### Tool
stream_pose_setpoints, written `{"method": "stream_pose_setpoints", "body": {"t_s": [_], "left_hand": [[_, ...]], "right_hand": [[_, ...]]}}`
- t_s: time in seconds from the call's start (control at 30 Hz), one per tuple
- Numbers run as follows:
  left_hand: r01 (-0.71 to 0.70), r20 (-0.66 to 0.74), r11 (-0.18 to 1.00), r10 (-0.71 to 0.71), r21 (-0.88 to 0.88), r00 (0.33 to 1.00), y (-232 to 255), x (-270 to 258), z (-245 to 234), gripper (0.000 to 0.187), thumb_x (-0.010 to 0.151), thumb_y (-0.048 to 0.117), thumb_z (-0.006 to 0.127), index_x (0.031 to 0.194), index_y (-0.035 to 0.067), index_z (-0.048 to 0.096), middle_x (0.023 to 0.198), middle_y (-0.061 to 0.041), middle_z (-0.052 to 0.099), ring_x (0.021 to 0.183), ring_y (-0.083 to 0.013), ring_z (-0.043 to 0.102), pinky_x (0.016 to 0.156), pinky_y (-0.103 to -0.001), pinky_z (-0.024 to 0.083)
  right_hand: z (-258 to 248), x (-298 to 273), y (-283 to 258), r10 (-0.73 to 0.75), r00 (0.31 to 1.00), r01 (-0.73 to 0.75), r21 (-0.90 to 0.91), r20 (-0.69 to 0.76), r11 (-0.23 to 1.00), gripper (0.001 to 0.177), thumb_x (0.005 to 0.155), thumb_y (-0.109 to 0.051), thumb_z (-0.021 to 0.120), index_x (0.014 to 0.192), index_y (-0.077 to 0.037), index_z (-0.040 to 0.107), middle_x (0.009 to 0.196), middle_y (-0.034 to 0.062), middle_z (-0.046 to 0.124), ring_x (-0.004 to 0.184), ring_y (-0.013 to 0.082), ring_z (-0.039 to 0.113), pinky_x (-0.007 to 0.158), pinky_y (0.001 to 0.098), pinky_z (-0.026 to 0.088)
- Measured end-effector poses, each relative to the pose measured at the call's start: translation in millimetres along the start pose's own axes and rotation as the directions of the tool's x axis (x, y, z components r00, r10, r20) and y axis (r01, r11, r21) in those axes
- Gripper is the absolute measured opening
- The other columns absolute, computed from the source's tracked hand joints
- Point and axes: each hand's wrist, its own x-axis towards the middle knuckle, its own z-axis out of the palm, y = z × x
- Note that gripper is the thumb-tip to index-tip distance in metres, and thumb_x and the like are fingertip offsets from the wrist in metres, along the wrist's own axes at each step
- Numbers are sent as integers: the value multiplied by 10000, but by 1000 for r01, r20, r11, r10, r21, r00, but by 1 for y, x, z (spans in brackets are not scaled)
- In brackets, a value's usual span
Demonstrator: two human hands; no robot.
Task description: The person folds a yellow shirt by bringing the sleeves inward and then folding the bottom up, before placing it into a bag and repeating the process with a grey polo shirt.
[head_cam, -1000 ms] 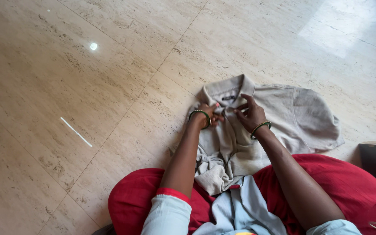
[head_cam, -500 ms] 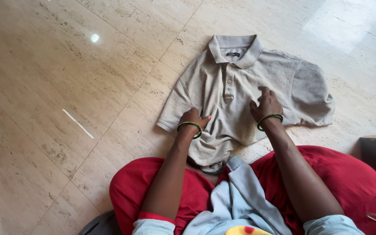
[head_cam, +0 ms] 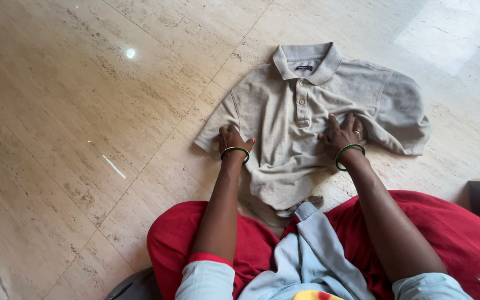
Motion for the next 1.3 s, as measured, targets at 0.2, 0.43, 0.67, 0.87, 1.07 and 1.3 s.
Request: {"method": "stream_pose_setpoints", "body": {"t_s": [0.2, 0.43, 0.67, 0.87, 1.07, 1.3], "left_hand": [[-562, -588, 823, 497, 85, 639, -30, 59, 13, 1072, 654, 267, 945, 1508, -17, 363, 1510, -307, 309, 1384, -489, 303, 1140, -607, 322], [309, 149, 503, -332, -807, 931, -56, 5, 52, 611, 919, 210, 741, 1438, 10, 488, 1400, -166, 571, 1219, -269, 617, 990, -399, 546], [648, 648, 27, 50, -761, 760, -34, -93, 86, 752, 850, 660, 584, 1467, 241, 487, 1460, -74, 536, 1277, -334, 534, 998, -620, 458], [653, 540, -59, 508, -755, 671, -51, -61, 134, 522, 932, 458, 512, 1302, 103, 608, 1290, -101, 693, 1140, -297, 693, 913, -602, 610], [654, 486, -8, 662, -757, 570, -57, -67, 135, 402, 1053, 493, 692, 1233, 134, 700, 1098, -11, 738, 949, -157, 700, 799, -356, 624], [663, 505, 18, 664, -748, 551, -28, -107, 92, 567, 895, 545, 732, 1306, 160, 672, 1233, -3, 739, 1155, -178, 698, 964, -359, 574]], "right_hand": [[1, 31, 41, -91, 753, 601, 625, -651, 498, 672, 998, 38, 657, 1604, -180, 464, 1628, 129, 500, 1471, 314, 558, 1267, 489, 487], [2, 2, 47, 597, 800, 86, 971, 66, -223, 388, 951, -179, 531, 1327, -84, 518, 1412, 119, 564, 1189, 289, 618, 881, 502, 545], [66, -31, 45, 81, 914, -365, 893, 397, -261, 340, 1004, -243, 532, 1295, -68, 542, 1286, 112, 558, 986, 243, 624, 763, 467, 518], [95, -18, 48, -177, 863, -435, 874, 473, 214, 278, 1071, -371, 574, 1088, -96, 615, 800, 19, 560, 679, 175, 539, 563, 394, 447], [90, -56, 25, -220, 976, 131, 812, -3, 568, 309, 853, -171, 620, 1101, 4, 676, 944, 126, 736, 815, 272, 726, 718, 477, 600], [18, -113, -14, -396, 858, -426, 885, 328, -189, 637, 923, -614, 533, 1320, -123, 616, 1247, 82, 695, 1138, 275, 653, 968, 473, 524]]}}
